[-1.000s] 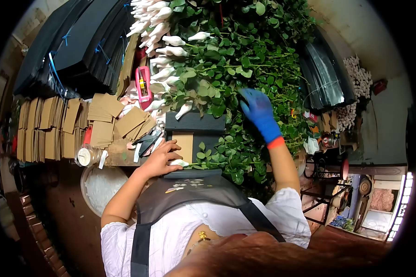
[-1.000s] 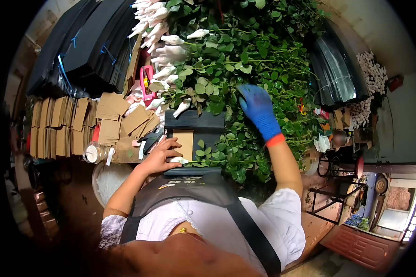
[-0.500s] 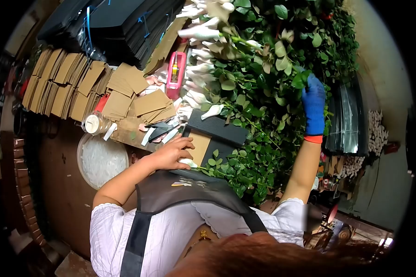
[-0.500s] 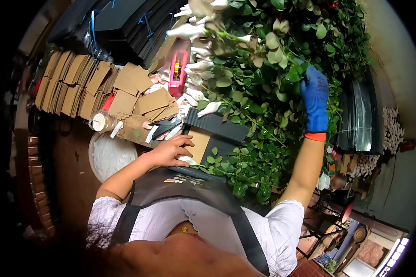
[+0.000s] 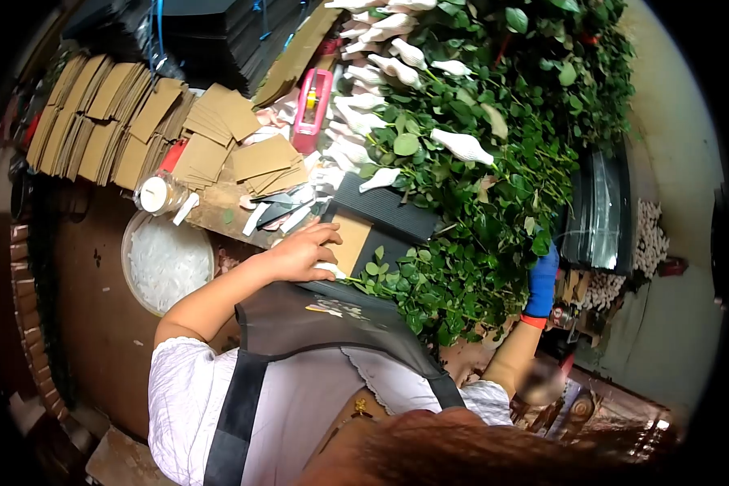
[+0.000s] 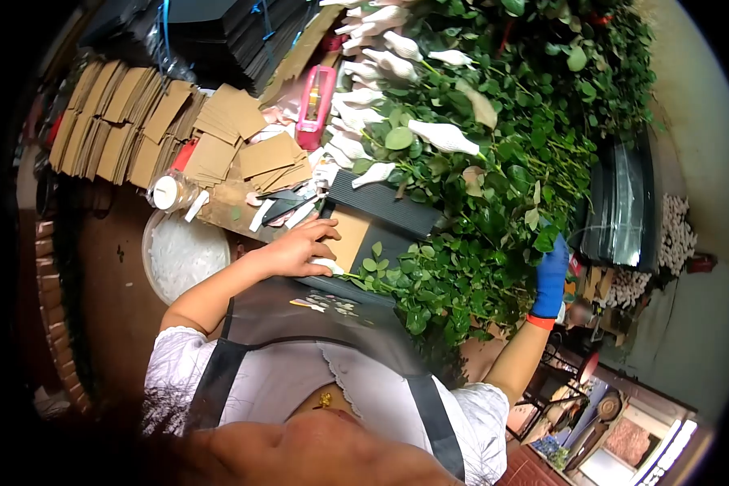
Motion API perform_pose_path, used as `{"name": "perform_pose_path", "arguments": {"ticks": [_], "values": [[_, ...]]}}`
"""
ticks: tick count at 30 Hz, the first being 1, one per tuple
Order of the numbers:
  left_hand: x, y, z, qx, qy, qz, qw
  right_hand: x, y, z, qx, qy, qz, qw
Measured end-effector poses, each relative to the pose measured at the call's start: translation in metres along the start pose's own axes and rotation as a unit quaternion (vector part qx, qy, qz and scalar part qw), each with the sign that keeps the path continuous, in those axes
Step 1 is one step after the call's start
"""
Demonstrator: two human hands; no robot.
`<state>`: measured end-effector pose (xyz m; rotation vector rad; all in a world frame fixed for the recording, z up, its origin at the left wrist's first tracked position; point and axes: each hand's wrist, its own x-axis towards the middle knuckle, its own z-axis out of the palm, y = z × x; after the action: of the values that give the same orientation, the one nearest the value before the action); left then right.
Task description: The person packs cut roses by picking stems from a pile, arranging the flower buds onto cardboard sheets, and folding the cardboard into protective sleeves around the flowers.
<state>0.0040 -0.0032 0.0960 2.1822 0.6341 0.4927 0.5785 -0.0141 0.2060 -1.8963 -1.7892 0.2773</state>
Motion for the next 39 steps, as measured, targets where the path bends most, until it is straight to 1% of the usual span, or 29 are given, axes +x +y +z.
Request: {"name": "perform_pose_path", "arguments": {"ticks": [1,4,5,6,7,8,9,10,12,13,14,16,17,18,19,20,21,22,24,25,27,28,29,30,32,33,35,38,39], "values": [[0.0,0.001,-0.001,0.0,0.0,0.001,1.0,-0.003,-0.01,-0.004,-0.05,0.011,-0.018,0.999],[0.0,0.001,-0.002,0.001,-0.001,0.006,1.0,-0.009,-0.009,-0.005,-0.1,0.05,-0.07,0.991],[0.0,0.001,-0.001,0.001,-0.002,0.006,1.0,-0.015,0.007,-0.007,-0.064,0.027,0.008,0.998],[0.0,0.001,-0.001,0.001,0.0,0.005,1.0,-0.01,-0.027,-0.007,-0.063,0.064,-0.079,0.993],[0.001,-0.001,0.001,0.005,0.009,0.012,1.0,0.005,-0.098,-0.003,-0.061,0.099,-0.166,0.979],[0.0,-0.002,0.004,0.008,0.015,0.017,1.0,0.017,-0.141,0.002,-0.057,0.13,-0.25,0.958],[-0.002,-0.003,0.004,0.011,0.017,0.022,1.0,0.029,-0.147,0.009,-0.067,0.101,-0.271,0.955],[-0.001,-0.002,0.003,0.014,0.026,0.028,0.999,0.036,-0.151,0.016,-0.076,0.075,-0.284,0.953],[0.001,0.003,-0.001,-0.041,-0.005,-0.022,0.999,0.04,-0.202,0.037,-0.252,0.063,-0.25,0.933],[0.002,-0.006,0.002,-0.005,0.013,0.036,0.999,0.04,-0.222,0.046,-0.235,0.077,-0.29,0.924],[0.002,0.002,-0.002,0.014,0.008,0.023,1.0,0.043,-0.238,0.054,-0.222,0.091,-0.333,0.912],[0.001,-0.006,0.009,-0.053,0.009,-0.028,0.998,0.043,-0.254,0.072,-0.188,0.048,-0.329,0.924],[0.003,0.003,0.001,-0.054,-0.023,-0.05,0.997,0.045,-0.25,0.08,-0.193,0.039,-0.327,0.924],[-0.001,-0.002,0.007,-0.089,-0.004,-0.077,0.993,0.046,-0.247,0.084,-0.198,0.031,-0.33,0.923],[0.001,0.001,0.002,-0.051,-0.013,-0.048,0.997,0.039,-0.253,0.078,-0.201,0.057,-0.345,0.915],[0.001,0.005,-0.001,-0.019,-0.018,-0.027,0.999,0.032,-0.256,0.071,-0.232,0.012,-0.315,0.92],[-0.002,-0.015,0.009,0.001,0.033,0.065,0.997,0.021,-0.263,0.057,-0.214,-0.032,-0.301,0.929],[-0.001,-0.015,0.008,0.01,0.026,0.057,0.998,0.007,-0.264,0.042,-0.192,-0.077,-0.287,0.935],[-0.001,-0.014,0.008,0.028,0.015,0.031,0.999,-0.017,-0.24,0.024,-0.158,-0.15,-0.251,0.943],[-0.001,0.001,0.003,-0.071,-0.029,-0.145,0.986,-0.027,-0.22,0.018,-0.165,-0.209,-0.216,0.939],[-0.017,-0.054,0.05,-0.136,0.051,-0.128,0.981,-0.047,-0.169,0.017,-0.185,-0.317,-0.143,0.919],[-0.008,-0.022,0.028,-0.171,0.059,-0.137,0.974,-0.058,-0.14,0.021,-0.196,-0.364,-0.103,0.904],[0.001,0.012,0.004,-0.206,0.069,-0.145,0.965,-0.067,-0.125,0.023,-0.207,-0.409,-0.061,0.887],[0.001,0.01,0.005,-0.156,0.059,-0.125,0.978,-0.071,-0.131,0.026,-0.231,-0.456,0.013,0.859],[0.003,0.003,0.005,-0.054,0.039,-0.082,0.994,-0.09,-0.111,0.045,-0.209,-0.433,0.003,0.877],[0.004,0.005,0.002,-0.024,0.011,-0.06,0.998,-0.092,-0.109,0.049,-0.231,-0.437,0.005,0.869],[0.005,0.01,-0.001,-0.005,-0.008,-0.072,0.997,-0.089,-0.103,0.063,-0.271,-0.443,0.005,0.855],[0.008,0.013,-0.003,0.017,-0.021,-0.074,0.997,-0.044,-0.139,0.039,-0.408,-0.407,0.151,0.803],[0.009,0.013,-0.003,0.021,-0.034,-0.075,0.996,-0.041,-0.136,0.041,-0.352,-0.279,0.08,0.89]]}}
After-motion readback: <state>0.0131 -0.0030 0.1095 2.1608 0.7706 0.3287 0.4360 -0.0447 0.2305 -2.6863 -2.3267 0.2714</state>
